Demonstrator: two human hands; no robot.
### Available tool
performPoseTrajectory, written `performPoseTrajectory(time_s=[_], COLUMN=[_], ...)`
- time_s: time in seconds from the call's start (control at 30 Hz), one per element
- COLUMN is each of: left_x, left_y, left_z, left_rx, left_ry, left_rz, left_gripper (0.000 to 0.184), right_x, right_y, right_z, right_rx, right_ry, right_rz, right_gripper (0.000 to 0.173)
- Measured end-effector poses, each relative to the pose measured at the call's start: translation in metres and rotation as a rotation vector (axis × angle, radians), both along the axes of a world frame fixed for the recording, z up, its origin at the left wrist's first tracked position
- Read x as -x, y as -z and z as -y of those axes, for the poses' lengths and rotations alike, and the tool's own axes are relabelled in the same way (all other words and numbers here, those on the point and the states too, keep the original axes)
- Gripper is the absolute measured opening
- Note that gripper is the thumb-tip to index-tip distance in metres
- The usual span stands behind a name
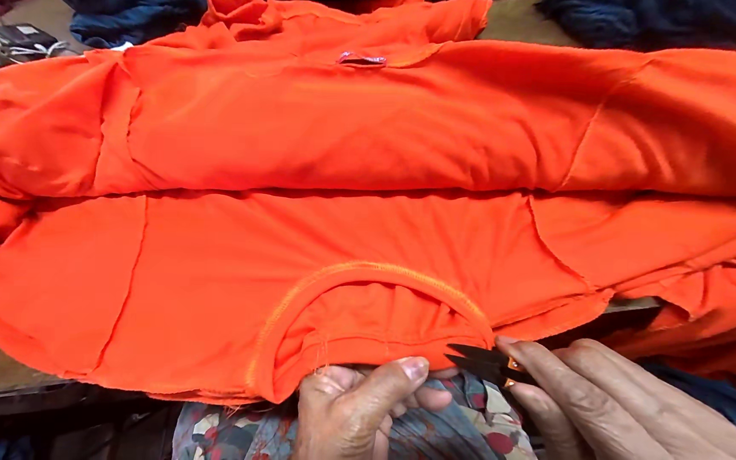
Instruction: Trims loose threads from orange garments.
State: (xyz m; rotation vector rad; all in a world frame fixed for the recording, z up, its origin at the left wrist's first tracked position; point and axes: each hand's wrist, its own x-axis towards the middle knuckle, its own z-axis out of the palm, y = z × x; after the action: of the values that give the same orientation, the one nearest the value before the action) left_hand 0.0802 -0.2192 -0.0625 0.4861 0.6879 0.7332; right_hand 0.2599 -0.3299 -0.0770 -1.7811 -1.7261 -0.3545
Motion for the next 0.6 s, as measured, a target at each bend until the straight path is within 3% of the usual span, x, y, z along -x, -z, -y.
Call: performPoseTrajectory(time_s=[0.47,0.6], left_x=[-0.0014,-0.0035], left_y=[-0.0007,-0.0035], left_z=[0.0005,0.0018], left_rx=[0.000,0.001], left_ry=[-0.003,-0.023], left_rz=[-0.027,-0.077], left_gripper=[0.009,0.007], right_x=[0.0048,-0.0003], right_y=[0.0001,-0.0017], right_z=[-0.0049,-0.0014], right_rx=[-0.024,0.027], right_ry=[0.012,-0.114], right_rz=[0.024,-0.094], right_gripper=[0.031,0.033])
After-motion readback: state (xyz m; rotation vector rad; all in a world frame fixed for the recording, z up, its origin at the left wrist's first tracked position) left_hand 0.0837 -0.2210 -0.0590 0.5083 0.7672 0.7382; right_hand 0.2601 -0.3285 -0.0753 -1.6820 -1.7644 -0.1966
